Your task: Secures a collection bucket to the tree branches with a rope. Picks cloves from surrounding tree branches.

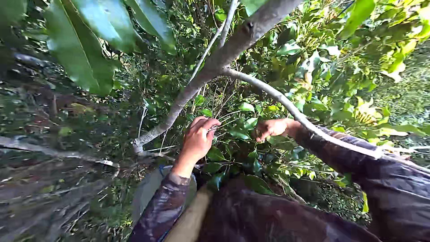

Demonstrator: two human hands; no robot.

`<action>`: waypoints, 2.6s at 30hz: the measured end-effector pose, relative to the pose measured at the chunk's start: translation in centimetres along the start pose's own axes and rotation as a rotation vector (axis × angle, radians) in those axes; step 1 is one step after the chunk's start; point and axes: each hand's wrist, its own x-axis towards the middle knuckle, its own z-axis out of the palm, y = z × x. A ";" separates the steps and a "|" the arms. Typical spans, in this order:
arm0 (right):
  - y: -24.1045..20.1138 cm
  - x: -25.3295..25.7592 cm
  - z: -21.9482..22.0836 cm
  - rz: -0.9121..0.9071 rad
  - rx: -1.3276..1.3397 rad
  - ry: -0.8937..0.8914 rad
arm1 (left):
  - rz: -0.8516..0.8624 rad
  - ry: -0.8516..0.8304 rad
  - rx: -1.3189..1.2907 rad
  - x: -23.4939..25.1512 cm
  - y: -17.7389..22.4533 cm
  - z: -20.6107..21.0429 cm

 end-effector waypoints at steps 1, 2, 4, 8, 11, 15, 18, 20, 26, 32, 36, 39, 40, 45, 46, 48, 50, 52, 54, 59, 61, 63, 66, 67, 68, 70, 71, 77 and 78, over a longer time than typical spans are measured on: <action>0.3 -0.5 -0.2 0.012 0.046 -0.011 | -0.001 0.004 -0.003 0.0 0.0 0.0; 0.6 -1.0 -0.4 0.024 0.076 -0.013 | -0.003 0.007 -0.009 -0.1 0.0 0.0; 1.1 -1.8 -1.0 0.002 0.135 0.011 | -0.006 -0.002 -0.016 -0.1 -0.1 0.1; 2.5 -2.0 -3.4 -0.116 -0.248 0.173 | -0.016 -0.024 -0.014 0.1 -0.1 0.0; 0.2 -2.9 -5.1 0.100 -0.723 0.345 | -0.016 -0.029 -0.001 0.2 -0.2 -0.1; 2.6 -1.7 -6.4 -0.022 -0.644 0.561 | -0.013 -0.019 0.003 0.3 -0.2 -0.1; 3.2 -0.9 -6.5 -0.076 -0.422 0.659 | -0.020 -0.009 0.003 0.3 -0.2 -0.2; 2.5 -1.2 -6.1 -0.125 -0.284 0.647 | -0.021 -0.010 -0.003 0.3 -0.3 -0.2; -1.7 -3.6 -5.4 -0.208 -0.034 0.547 | -0.029 -0.022 -0.010 0.3 -0.4 -0.3; -2.7 -3.0 -5.8 -0.170 -0.318 0.817 | -0.013 -0.005 -0.026 0.3 -0.5 -0.1; -4.3 -3.0 -5.7 -0.193 -0.230 0.817 | -0.018 -0.014 -0.024 0.4 -0.4 -0.2; -4.8 -3.7 -6.2 -0.182 -0.195 0.711 | -0.014 -0.010 -0.020 0.3 -0.3 -0.3; -4.9 -4.1 -6.5 -0.162 -0.198 0.650 | -0.016 -0.013 -0.021 0.3 -0.3 -0.3; -4.7 -5.9 -7.1 -0.152 -0.247 0.426 | -0.032 -0.026 -0.027 0.4 -0.2 -0.4; -4.7 -6.2 -7.0 -0.150 -0.245 0.415 | -0.036 -0.029 -0.029 0.4 -0.2 -0.4; -4.7 -6.8 -6.9 -0.196 -0.184 0.443 | -0.043 -0.034 -0.031 0.4 -0.1 -0.5; -4.4 -7.2 -7.1 -0.341 0.018 0.486 | -0.044 -0.034 -0.037 0.4 -0.2 -0.5; -4.6 -7.5 -6.8 -0.507 0.268 0.498 | -0.039 -0.026 -0.037 0.4 -0.1 -0.5; -5.7 -8.1 -5.8 -0.541 0.379 0.478 | -0.029 -0.018 -0.039 0.4 -0.1 -0.5; -5.0 -5.4 -2.0 -0.285 -0.222 0.461 | -0.038 -0.035 -0.025 0.4 -0.2 -0.3; -2.7 -2.0 -2.2 -0.251 -0.490 0.595 | -0.039 -0.041 -0.023 0.5 -0.3 -0.1; -3.1 -0.3 -2.4 -0.134 -0.610 0.658 | -0.029 -0.030 -0.026 0.5 -0.3 0.1; -4.4 0.9 -1.9 -0.048 -0.645 0.654 | -0.013 -0.010 -0.039 0.4 -0.4 0.2; -4.5 1.4 -1.6 -0.038 -0.645 0.653 | -0.009 -0.006 -0.039 0.4 -0.5 0.1; -4.6 1.7 -1.4 -0.031 -0.641 0.644 | -0.008 -0.005 -0.038 0.3 -0.5 0.1; -4.8 2.1 -1.0 -0.032 -0.641 0.629 | 0.005 0.003 -0.037 0.2 -0.5 0.1; -4.9 2.1 -0.8 -0.025 -0.635 0.608 | 0.014 0.007 -0.039 0.2 -0.5 0.1; -4.0 0.4 2.0 -0.042 0.067 0.181 | 0.007 0.011 -0.048 0.2 -0.5 0.1; -3.5 0.0 2.2 -0.020 0.176 0.106 | 0.005 0.015 -0.046 0.1 -0.5 0.0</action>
